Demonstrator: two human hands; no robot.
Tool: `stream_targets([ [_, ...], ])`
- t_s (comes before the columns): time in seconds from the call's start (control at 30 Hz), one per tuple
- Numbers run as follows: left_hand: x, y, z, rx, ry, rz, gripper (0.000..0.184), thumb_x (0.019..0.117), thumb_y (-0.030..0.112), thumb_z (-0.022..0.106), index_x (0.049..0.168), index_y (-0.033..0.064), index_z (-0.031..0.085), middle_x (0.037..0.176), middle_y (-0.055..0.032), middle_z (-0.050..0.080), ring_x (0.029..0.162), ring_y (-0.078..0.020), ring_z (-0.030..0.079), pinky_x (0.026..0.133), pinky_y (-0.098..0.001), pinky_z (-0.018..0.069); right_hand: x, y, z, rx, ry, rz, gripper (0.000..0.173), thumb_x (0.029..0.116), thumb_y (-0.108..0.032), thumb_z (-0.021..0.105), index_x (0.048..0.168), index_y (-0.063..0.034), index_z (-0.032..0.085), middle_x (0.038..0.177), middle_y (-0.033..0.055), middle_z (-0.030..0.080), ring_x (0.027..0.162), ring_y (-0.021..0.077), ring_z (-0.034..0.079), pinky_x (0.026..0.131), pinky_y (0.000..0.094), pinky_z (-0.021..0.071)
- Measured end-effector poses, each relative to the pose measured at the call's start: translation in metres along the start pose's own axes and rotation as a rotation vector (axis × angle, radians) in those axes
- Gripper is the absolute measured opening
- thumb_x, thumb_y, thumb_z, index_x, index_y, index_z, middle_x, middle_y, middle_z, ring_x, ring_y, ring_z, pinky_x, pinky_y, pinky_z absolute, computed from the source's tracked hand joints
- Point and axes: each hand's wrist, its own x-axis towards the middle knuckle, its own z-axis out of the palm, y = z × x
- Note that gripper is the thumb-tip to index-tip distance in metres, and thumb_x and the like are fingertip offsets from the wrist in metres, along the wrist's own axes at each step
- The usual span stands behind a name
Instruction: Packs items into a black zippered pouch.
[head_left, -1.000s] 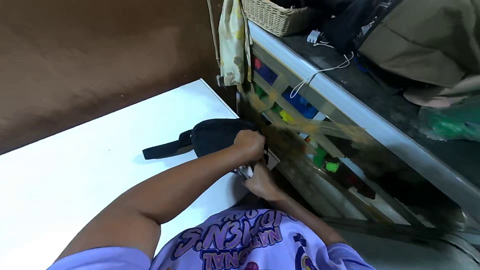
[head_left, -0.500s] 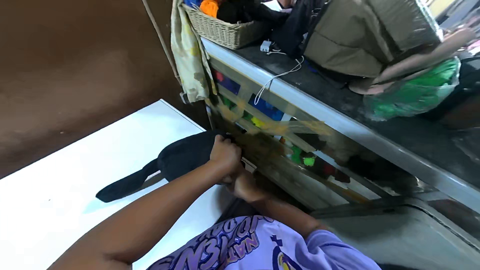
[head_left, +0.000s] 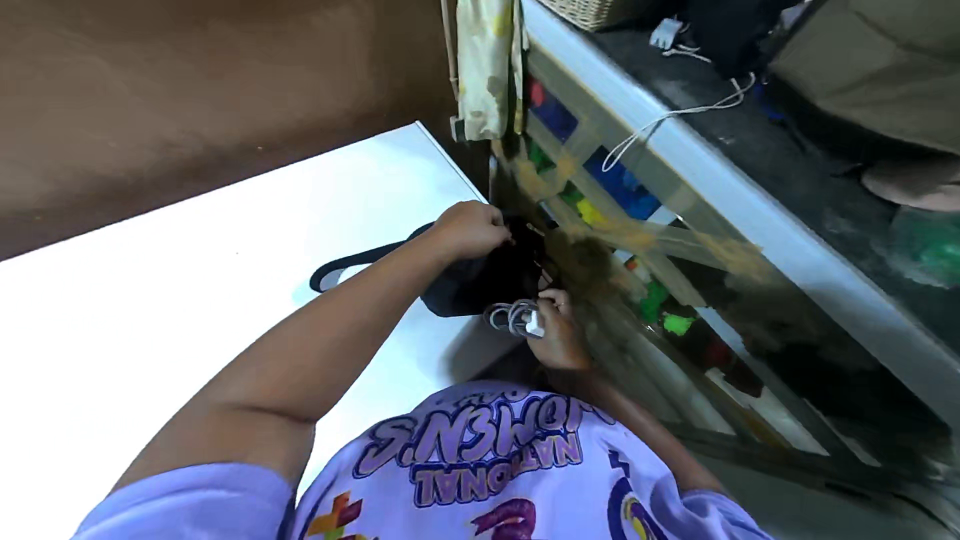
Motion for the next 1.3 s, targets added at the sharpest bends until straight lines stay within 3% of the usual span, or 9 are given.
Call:
stream_targets([
  [0.13,-0.017,0.036,-0.002,0.133,-0.03,0.085,0.029,0.105,0.026,0.053,0.097,0.0046,0.071,0.09,-0.0166,0.068,0.091,-0.0364,0.066,0.078,-0.0624,0.0481,-0.004,-0.025,-0.013,0.059,0.124,-0.105,0.04,0.0817,-0.016,0.08,0.118,-0.0007,0.071,0.15,0.0232,0.047,0.105,0.0346,0.068,0.086,0.0494,0.0597],
  [0.3,-0.019,0.075,0.009,0.39,-0.045,0.167,0.03,0.1032,0.027,0.049,0.09,0.0065,0.066,0.086,-0.0148,0.066,0.088,-0.0354,0.066,0.072,-0.0579,0.047,0.019,-0.048,-0.027,-0.048,0.032,0.114,0.054,0.0829,-0.018,0.083,0.133,-0.0099,0.064,0.15,0.021,0.047,0.113,0.0379,0.065,0.088,0.0561,0.0573],
  [0.57,0.009,0.038,-0.006,0.082,-0.128,0.022,0.031,0.1062,0.026,0.053,0.103,0.0011,0.071,0.1,-0.0182,0.071,0.098,-0.0346,0.066,0.088,-0.0613,0.0481,0.015,0.005,-0.018,-0.027,0.148,-0.113,0.043,0.0838,-0.014,0.08,0.123,-0.0014,0.068,0.136,0.0203,0.059,0.111,0.0376,0.066,0.089,0.0573,0.0566],
  [0.7,0.004,0.031,-0.003,0.0,-0.141,-0.001,0.029,0.1061,0.025,0.055,0.101,0.0024,0.072,0.096,-0.0143,0.071,0.094,-0.029,0.066,0.086,-0.0567,0.0483,0.01,0.017,-0.01,-0.009,0.227,-0.188,0.041,0.0802,-0.011,0.082,0.118,0.0014,0.07,0.129,0.0234,0.062,0.103,0.0388,0.069,0.084,0.0568,0.058],
  [0.9,-0.005,0.049,0.003,0.114,-0.16,0.285,0.03,0.1041,0.03,0.062,0.117,0.0065,0.073,0.113,-0.014,0.072,0.108,-0.0286,0.067,0.097,-0.0547,0.0503,0.012,0.015,-0.013,-0.017,0.176,-0.154,0.043,0.0803,-0.011,0.082,0.119,0.0029,0.069,0.133,0.0253,0.06,0.107,0.0397,0.067,0.087,0.057,0.0568],
  [1.03,0.005,0.02,0.008,0.333,-0.141,0.399,0.03,0.0972,0.015,0.07,0.127,0.011,0.07,0.131,-0.0148,0.064,0.125,-0.0322,0.06,0.107,-0.0537,0.0471,0.01,0.026,-0.012,0.005,0.18,-0.173,0.042,0.0795,-0.011,0.081,0.118,0.0024,0.07,0.13,0.0242,0.061,0.105,0.0378,0.068,0.086,0.0547,0.0579],
  [1.1,0.005,0.01,0.018,0.4,-0.107,0.411,0.027,0.0975,0.011,0.068,0.124,0.0104,0.072,0.124,-0.0154,0.067,0.12,-0.0339,0.063,0.103,-0.0542,0.0494,0.011,0.033,-0.014,0.011,0.149,-0.197,0.042,0.0803,-0.012,0.08,0.118,0.0021,0.07,0.129,0.0239,0.062,0.103,0.036,0.069,0.086,0.0522,0.0586],
  [1.23,-0.002,0.011,0.03,0.522,0.034,0.492,0.013,0.0987,0.005,0.06,0.099,0.0028,0.072,0.106,-0.0175,0.068,0.105,-0.0384,0.067,0.085,-0.0571,0.0544,0.019,0.041,-0.025,0.016,0.081,-0.282,0.042,0.0814,-0.013,0.077,0.12,0.0013,0.071,0.13,0.025,0.063,0.106,0.0365,0.068,0.087,0.05,0.0585],
  [1.3,-0.003,0.019,0.032,0.561,0.035,0.488,0.015,0.0975,0.003,0.059,0.105,0.0022,0.072,0.114,-0.018,0.068,0.11,-0.0391,0.065,0.089,-0.056,0.0541,0.025,0.042,-0.031,0.024,0.069,-0.335,0.041,0.08,-0.012,0.078,0.118,0.0025,0.071,0.126,0.0245,0.064,0.101,0.035,0.069,0.084,0.0486,0.0594],
])
